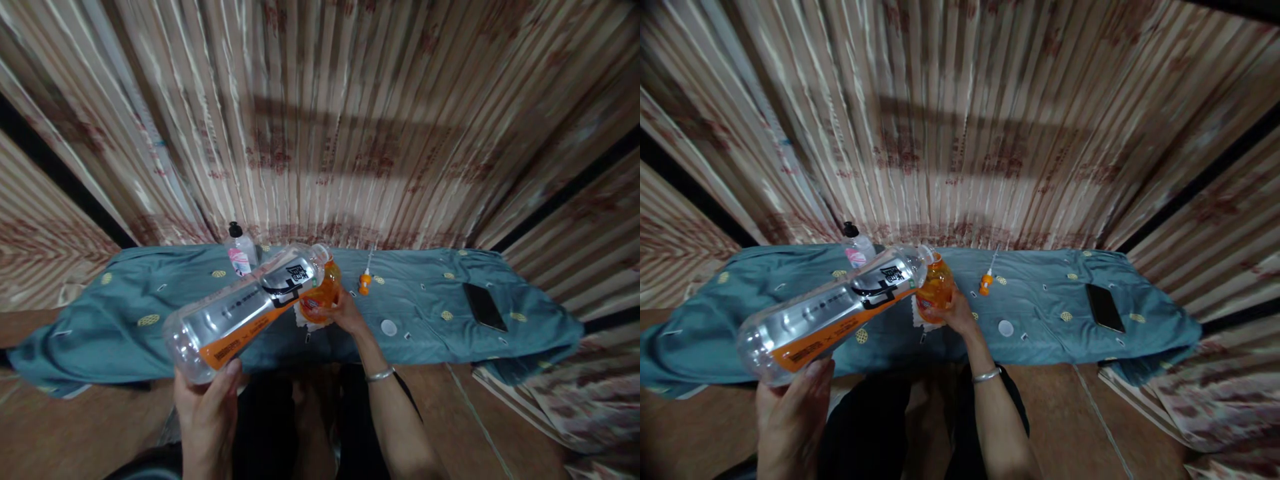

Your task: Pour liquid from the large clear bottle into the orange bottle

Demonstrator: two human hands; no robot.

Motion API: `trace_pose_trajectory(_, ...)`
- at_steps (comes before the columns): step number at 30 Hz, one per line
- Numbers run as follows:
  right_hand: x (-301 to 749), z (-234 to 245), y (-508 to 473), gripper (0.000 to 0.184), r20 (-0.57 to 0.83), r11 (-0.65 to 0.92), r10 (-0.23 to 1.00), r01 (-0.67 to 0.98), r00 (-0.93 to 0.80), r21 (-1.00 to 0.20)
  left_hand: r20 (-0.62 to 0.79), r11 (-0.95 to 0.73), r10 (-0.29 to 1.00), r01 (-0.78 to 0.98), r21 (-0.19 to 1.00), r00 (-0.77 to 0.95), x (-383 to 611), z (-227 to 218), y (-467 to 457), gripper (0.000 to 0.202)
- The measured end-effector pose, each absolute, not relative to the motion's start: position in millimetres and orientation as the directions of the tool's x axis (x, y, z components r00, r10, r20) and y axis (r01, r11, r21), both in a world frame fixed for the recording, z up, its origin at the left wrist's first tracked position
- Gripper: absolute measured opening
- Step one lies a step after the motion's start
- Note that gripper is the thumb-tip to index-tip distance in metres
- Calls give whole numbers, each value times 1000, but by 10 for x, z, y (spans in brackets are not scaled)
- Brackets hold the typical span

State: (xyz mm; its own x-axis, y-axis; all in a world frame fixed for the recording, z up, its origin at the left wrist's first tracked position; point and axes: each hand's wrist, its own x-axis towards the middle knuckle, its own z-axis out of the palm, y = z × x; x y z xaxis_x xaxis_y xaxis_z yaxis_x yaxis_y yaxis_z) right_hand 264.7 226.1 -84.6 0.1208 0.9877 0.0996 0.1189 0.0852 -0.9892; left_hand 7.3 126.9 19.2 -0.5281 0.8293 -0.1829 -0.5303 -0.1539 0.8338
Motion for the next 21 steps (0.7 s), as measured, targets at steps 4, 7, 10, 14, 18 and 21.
trace_pose_trajectory(4, 2650, -849, 2265, 71, 104, 84, 989, 173, 108, -981, -204, -163, 805, -538, 827, -557, 84, 221, 1262, 65)
trace_pose_trajectory(7, 2653, -831, 2257, 73, 106, 87, 989, 172, 102, -981, -218, -149, 799, -536, 831, -560, 96, 236, 1254, 63)
trace_pose_trajectory(10, 2652, -813, 2248, 74, 107, 89, 989, 167, 105, -982, -219, -143, 800, -533, 834, -558, 96, 246, 1259, 64)
trace_pose_trajectory(14, 2640, -796, 2243, 76, 98, 78, 989, 175, 108, -981, -214, -140, 805, -528, 838, -553, 80, 246, 1267, 66)
trace_pose_trajectory(18, 2629, -778, 2242, 78, 128, 106, 986, 191, 107, -976, -190, -152, 819, -523, 838, -542, 69, 235, 1266, 71)
trace_pose_trajectory(21, 2634, -776, 2242, 74, 140, 118, 985, 195, 105, -974, -190, -157, 818, -528, 834, -543, 71, 231, 1265, 74)
